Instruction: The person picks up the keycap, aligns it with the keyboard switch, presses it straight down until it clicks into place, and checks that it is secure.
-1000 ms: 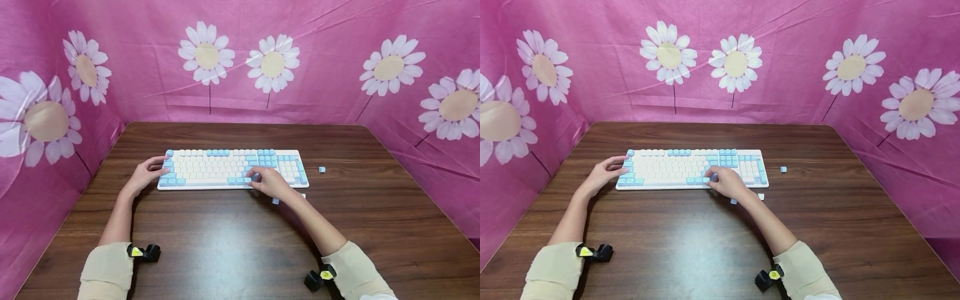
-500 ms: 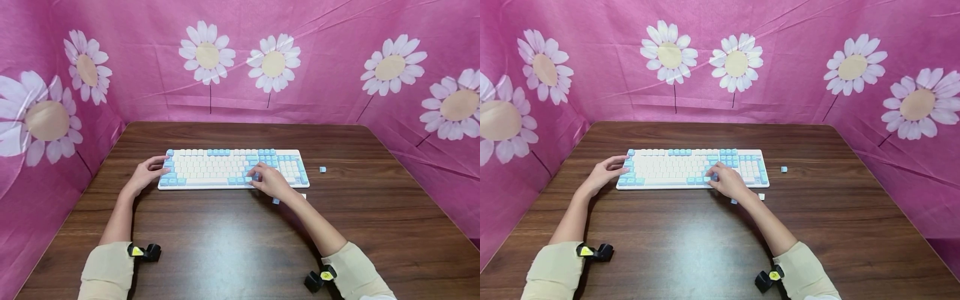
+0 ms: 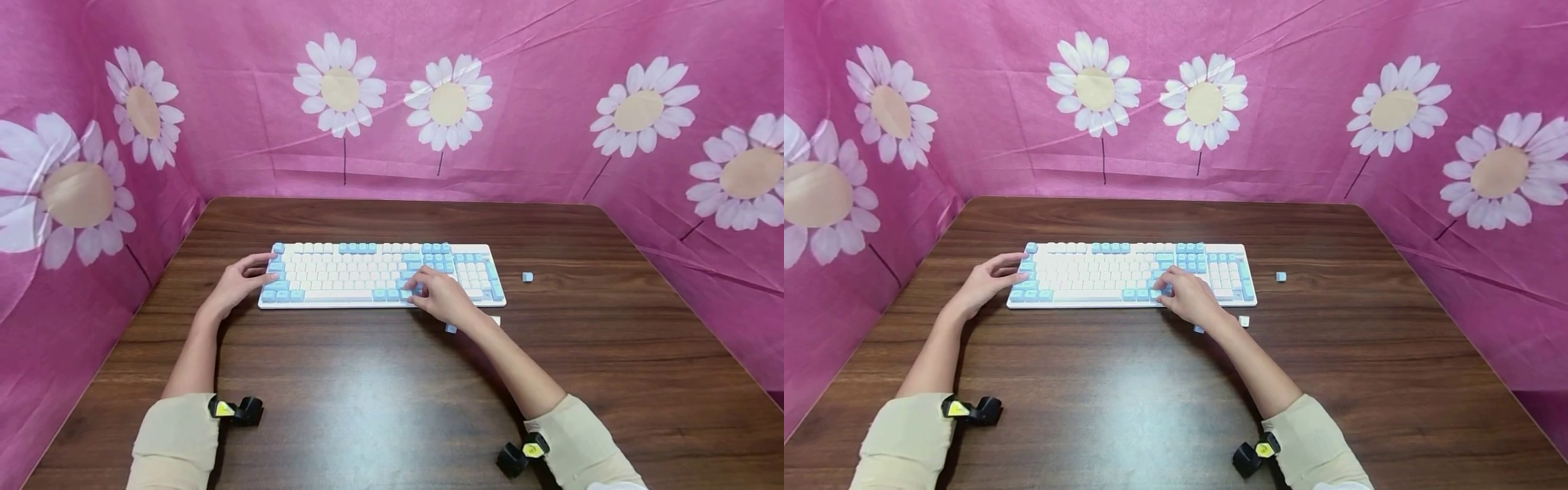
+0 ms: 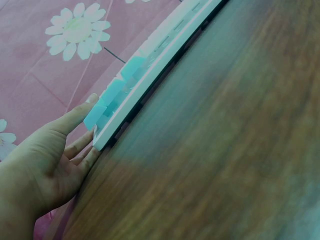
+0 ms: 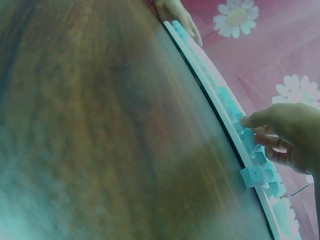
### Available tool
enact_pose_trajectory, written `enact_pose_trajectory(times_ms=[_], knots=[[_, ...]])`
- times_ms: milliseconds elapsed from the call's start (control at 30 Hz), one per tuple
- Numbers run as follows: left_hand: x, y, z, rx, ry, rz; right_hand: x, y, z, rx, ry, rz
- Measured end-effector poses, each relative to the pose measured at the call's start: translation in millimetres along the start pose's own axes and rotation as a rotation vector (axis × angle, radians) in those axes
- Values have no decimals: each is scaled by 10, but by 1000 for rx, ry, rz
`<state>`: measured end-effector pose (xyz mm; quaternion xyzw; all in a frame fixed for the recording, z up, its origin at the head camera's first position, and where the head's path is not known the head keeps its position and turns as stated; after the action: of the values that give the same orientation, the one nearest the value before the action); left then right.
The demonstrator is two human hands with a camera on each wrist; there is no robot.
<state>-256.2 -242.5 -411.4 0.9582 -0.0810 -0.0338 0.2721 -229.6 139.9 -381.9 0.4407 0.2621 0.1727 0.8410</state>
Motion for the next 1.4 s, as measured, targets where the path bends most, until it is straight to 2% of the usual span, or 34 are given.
enact_pose_trajectory(times_ms=[300, 567, 867, 1167, 1400], knots=[[-3, 1, 1, 2, -7, -4, -17, 2, 8, 18, -14, 14], [-16, -3, 7, 2, -9, -13, -28, 26, -16, -74, -60, -18], [-26, -4, 19, 7, -14, -19, -41, 30, -48, -203, -118, -2], [-11, 19, -5, 8, -8, -8, -59, 12, -61, -262, -233, -44], [1, 15, -10, 10, -5, 8, -42, -7, -52, -261, -261, -55]])
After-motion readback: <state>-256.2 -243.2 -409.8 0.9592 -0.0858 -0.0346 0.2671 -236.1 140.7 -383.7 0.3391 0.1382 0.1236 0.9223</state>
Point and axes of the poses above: each hand's wrist, its own x-axis away from the middle knuckle, its own y-axis out of the back of the hand, z = x × y, the point moved 2 cm from there along -x, towards the middle knuckle, and after that the axes turned 7 degrees about -x, right-handed, at the moved point
